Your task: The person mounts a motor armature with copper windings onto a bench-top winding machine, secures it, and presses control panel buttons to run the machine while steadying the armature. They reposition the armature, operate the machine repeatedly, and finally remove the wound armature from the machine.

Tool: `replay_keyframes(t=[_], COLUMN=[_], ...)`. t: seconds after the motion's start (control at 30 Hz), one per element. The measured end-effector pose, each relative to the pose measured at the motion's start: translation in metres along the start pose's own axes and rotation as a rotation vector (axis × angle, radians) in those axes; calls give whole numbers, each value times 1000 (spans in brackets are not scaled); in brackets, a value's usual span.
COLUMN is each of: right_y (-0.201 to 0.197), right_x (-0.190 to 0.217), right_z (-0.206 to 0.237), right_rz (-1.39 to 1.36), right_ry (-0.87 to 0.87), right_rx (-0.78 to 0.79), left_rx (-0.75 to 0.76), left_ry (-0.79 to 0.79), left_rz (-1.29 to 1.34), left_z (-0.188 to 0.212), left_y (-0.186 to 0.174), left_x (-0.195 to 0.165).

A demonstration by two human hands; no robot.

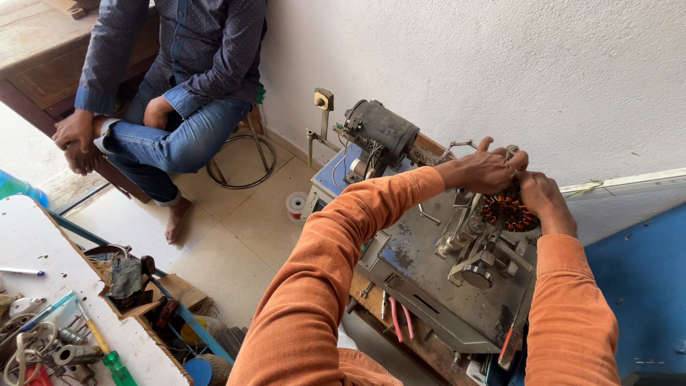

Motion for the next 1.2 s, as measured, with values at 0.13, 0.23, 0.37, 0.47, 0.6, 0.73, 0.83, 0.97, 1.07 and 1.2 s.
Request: replay_keyframes(t=[0.13, 0.23, 0.37, 0.47, 0.6, 0.73, 0.83, 0.97, 1.07, 1.2], right_y=[-10, -19, -30, -39, -46, -69, -67, -33, 21, 112], right_x=[19, 34, 34, 48, 38, 40, -13, -100, -163, -202], right_z=[4, 16, 41, 59, 72, 94, 109, 178, 230, 277], right_rz=[47, 53, -76, -4, -229, -603, -827, -766, -582, -501], right_ry=[-154, -230, -164, -289, -93, -484, -233, -291, -78, 139], right_rx=[-68, -117, -99, -105, -73, -372, -548, -511, -496, -372], left_rx=[-98, 55, 196, 219, 83, 190, 197, 335, 354, 402], left_ry=[171, 137, 167, 21, 210, 115, 80, 24, 7, 52], left_rz=[-11, -131, -255, 120, 4, -44, -8, -43, -79, -150], left_z=[-6, -18, -18, -13, -11, -10, -13, -14, -26, -40], left_y=[0, 14, 18, 14, 6, 22, 24, 35, 42, 57], left_x=[-8, -7, -13, -13, -34, -39, -38, -30, -27, -25])
Point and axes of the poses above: each hand's wrist, its own z-axis away from the middle knuckle, its own y-axis out of the palm, x = y × z, the point moved 6 cm from there along -z, towards the middle knuckle, and after that the axes turned 3 degrees about -y, right-handed, at the moved point
